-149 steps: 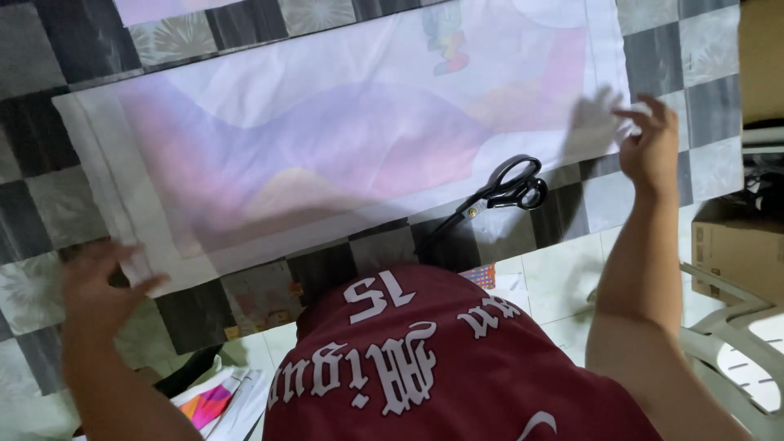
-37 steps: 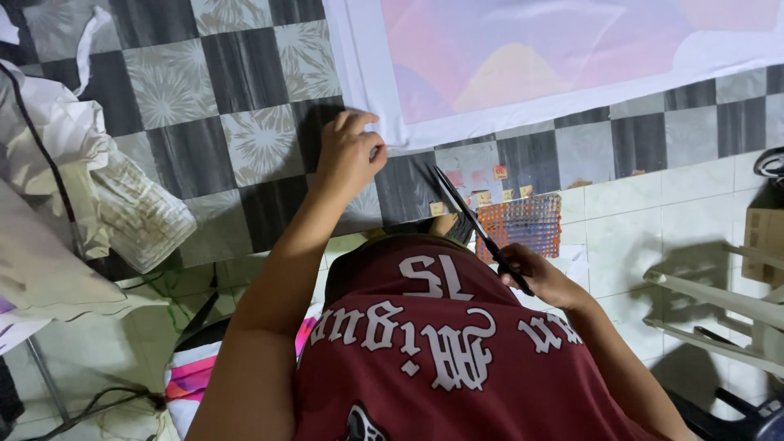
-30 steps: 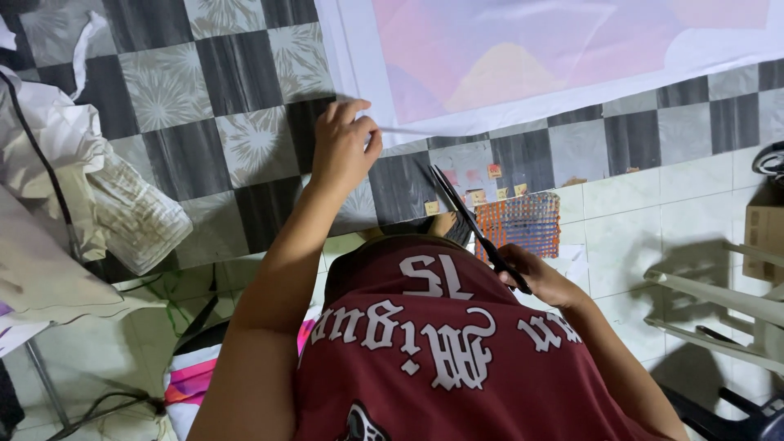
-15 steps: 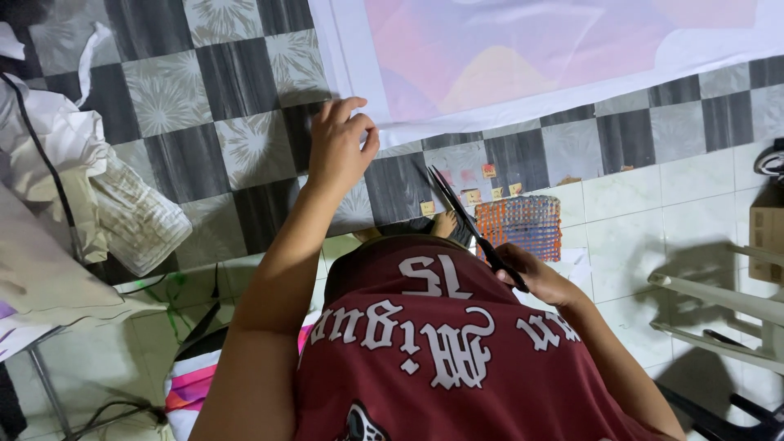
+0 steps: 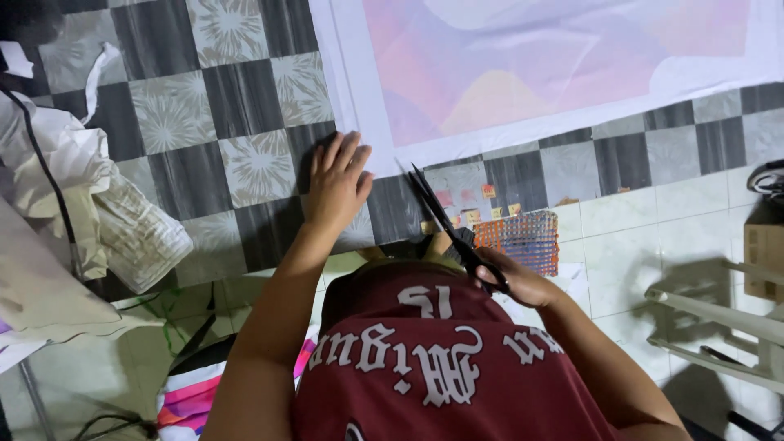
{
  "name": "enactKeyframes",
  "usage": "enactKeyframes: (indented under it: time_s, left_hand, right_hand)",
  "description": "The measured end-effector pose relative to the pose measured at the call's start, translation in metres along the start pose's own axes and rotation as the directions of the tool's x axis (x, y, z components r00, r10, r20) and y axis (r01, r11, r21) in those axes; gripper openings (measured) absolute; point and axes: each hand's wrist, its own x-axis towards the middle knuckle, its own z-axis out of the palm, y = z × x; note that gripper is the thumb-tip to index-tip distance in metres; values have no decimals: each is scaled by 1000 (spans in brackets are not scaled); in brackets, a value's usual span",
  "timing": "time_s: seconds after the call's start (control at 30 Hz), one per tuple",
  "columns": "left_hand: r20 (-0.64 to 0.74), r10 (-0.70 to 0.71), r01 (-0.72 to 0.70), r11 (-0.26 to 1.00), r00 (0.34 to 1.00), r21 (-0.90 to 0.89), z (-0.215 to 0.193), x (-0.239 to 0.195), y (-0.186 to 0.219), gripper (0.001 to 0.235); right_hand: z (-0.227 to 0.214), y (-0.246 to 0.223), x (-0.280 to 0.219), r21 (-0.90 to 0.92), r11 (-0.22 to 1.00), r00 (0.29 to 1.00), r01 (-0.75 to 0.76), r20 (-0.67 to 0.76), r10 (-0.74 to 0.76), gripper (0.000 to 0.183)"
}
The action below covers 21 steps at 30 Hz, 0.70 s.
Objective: Cutting out garment patterns from a large sheet of printed fabric using scissors.
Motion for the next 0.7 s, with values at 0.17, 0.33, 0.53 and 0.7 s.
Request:
enactKeyframes:
  time_s: [0.17,0.33,0.53,0.7]
  left_hand:
    - [7,-20,20,999,1000,-30,8,-4,-5,40]
    - [10,-29,29,999,1000,-35,7,-5,-4,41]
    - [28,-35,36,998,999,-54,10,-7,-6,42]
    - [34,-38,39,998,999,-53,11,-8,-7,43]
  right_hand:
    - [19,-12,11,25,999,999,37,-6,-37,64]
    - [40,-22,23,60,998,999,28,-41,-26,66]
    - [58,-43,34,70,996,994,53,-96,-46,65]
    - [69,-25,40,129,989,982,71,-185,-46,64]
